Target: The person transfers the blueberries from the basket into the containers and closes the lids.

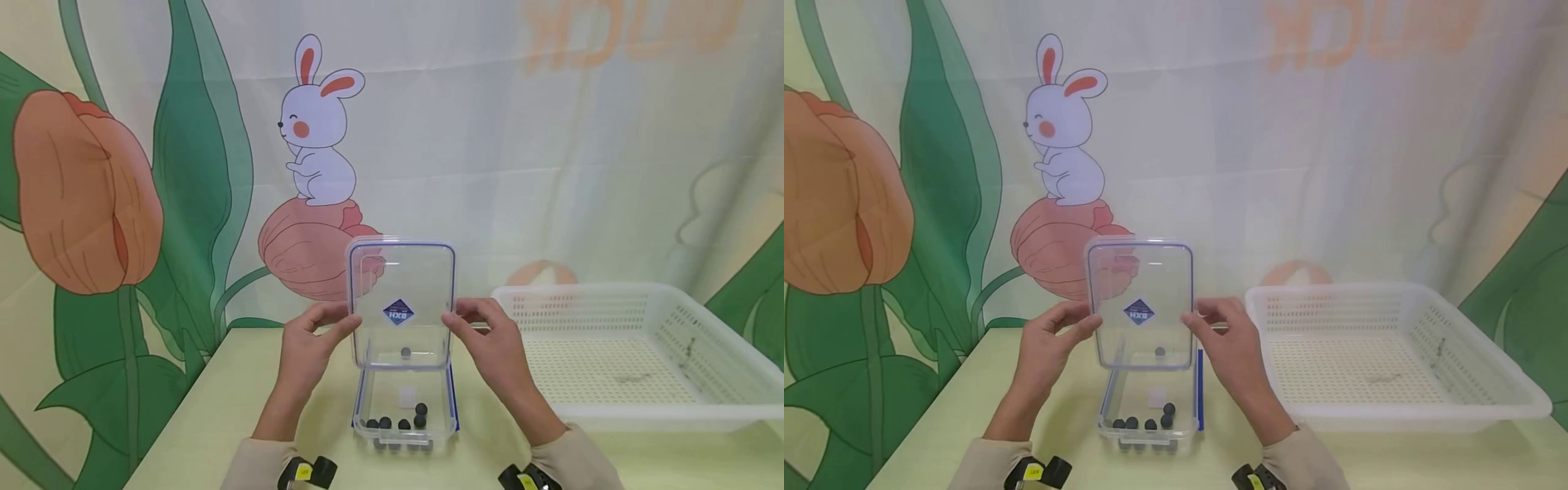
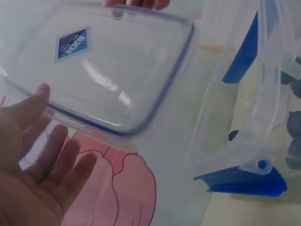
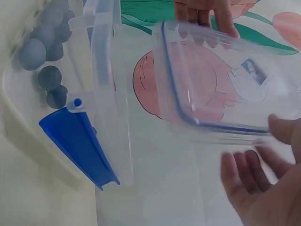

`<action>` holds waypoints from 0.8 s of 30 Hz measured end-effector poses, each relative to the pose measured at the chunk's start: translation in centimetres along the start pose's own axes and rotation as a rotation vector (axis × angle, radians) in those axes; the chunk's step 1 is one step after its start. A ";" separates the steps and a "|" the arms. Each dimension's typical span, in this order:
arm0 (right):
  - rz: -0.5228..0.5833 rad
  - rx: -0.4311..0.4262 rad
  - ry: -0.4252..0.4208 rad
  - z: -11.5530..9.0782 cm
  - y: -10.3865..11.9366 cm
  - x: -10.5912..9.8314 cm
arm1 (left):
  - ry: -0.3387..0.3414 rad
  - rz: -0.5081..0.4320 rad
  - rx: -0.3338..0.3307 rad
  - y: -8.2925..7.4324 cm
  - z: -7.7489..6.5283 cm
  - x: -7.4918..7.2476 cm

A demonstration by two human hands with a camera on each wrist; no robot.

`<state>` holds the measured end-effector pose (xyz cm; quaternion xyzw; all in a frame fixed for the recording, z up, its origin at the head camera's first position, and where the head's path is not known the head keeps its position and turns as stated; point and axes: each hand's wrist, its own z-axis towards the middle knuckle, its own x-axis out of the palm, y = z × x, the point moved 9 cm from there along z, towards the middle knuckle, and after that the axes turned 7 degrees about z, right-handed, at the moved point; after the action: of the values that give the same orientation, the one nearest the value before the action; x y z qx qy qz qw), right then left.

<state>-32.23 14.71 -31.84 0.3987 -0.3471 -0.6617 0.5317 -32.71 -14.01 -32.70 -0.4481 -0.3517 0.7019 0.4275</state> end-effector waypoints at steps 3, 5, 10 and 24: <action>-0.003 0.117 0.058 -0.1 -1.2 0.7 | 0.075 -0.024 -0.112 1.2 -0.2 1.2; -0.041 0.200 0.114 -0.4 -2.3 1.4 | 0.136 0.011 -0.199 2.3 -0.4 2.0; -0.279 0.283 0.243 -1.3 -4.0 2.8 | 0.255 0.180 -0.317 4.4 -1.2 3.4; -0.292 0.379 0.285 -2.2 -7.0 4.0 | 0.374 0.168 -0.437 9.0 -1.7 5.1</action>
<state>-33.67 12.08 -39.64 0.6259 -0.3252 -0.5918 0.3901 -34.88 -12.60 -42.84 -0.6787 -0.3714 0.5476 0.3188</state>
